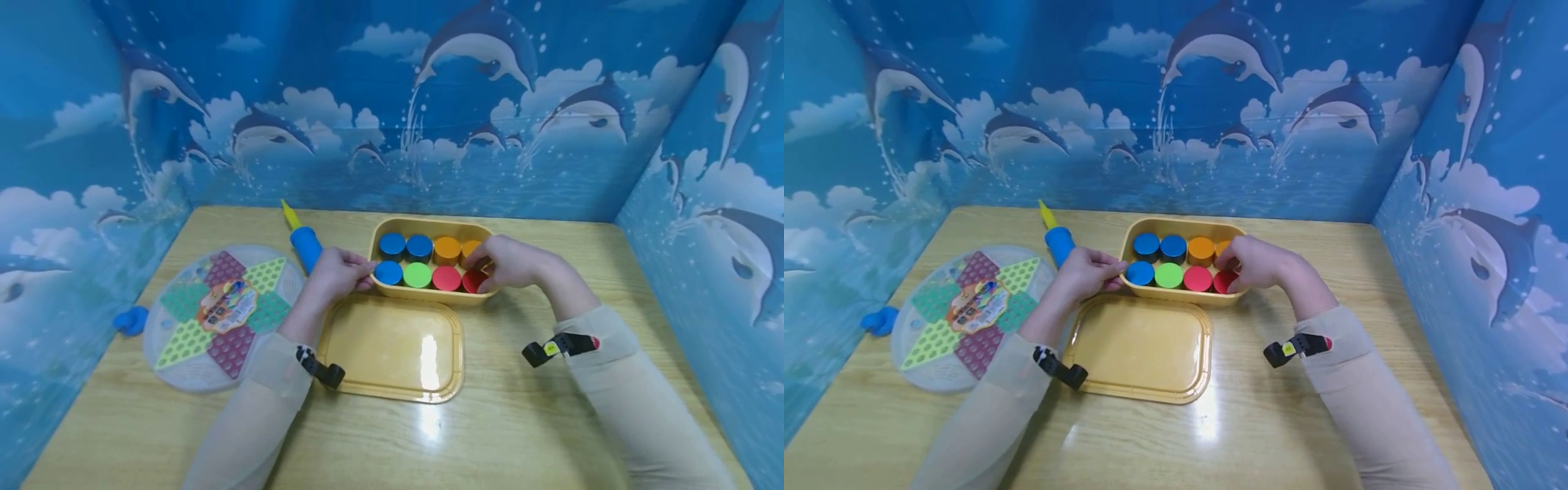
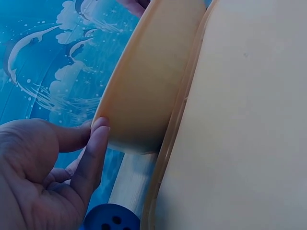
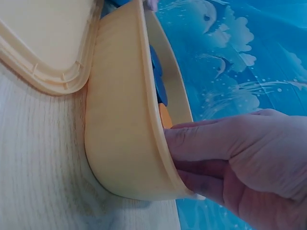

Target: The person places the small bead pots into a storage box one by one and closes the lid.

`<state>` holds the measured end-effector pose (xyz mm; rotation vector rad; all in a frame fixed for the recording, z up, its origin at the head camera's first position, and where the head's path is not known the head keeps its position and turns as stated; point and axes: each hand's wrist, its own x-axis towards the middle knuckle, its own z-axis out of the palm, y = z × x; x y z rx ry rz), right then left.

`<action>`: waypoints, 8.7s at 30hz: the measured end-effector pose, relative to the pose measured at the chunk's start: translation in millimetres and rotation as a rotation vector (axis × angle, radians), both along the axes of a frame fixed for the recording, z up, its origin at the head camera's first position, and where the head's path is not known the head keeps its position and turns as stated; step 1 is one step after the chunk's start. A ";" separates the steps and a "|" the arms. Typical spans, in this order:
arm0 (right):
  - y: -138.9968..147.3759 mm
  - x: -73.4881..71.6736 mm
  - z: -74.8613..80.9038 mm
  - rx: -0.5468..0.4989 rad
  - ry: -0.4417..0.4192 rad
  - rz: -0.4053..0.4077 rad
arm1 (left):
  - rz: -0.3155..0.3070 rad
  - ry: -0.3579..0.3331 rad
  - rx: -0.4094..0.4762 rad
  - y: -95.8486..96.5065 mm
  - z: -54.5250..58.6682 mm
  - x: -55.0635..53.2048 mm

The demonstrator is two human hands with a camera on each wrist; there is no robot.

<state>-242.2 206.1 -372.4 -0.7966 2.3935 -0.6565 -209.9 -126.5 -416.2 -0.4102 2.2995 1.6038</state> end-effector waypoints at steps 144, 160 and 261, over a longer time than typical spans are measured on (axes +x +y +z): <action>7.5 73.0 39.4 -0.524 0.038 -0.753 | -0.060 0.329 0.002 -23.4 63.6 33.9; -6.6 75.6 35.7 -0.817 0.065 -0.867 | 0.174 0.734 0.214 -4.4 48.6 37.2; 0.7 69.6 -32.2 -0.380 -0.085 -0.714 | -0.290 0.187 -0.236 12.3 7.2 9.7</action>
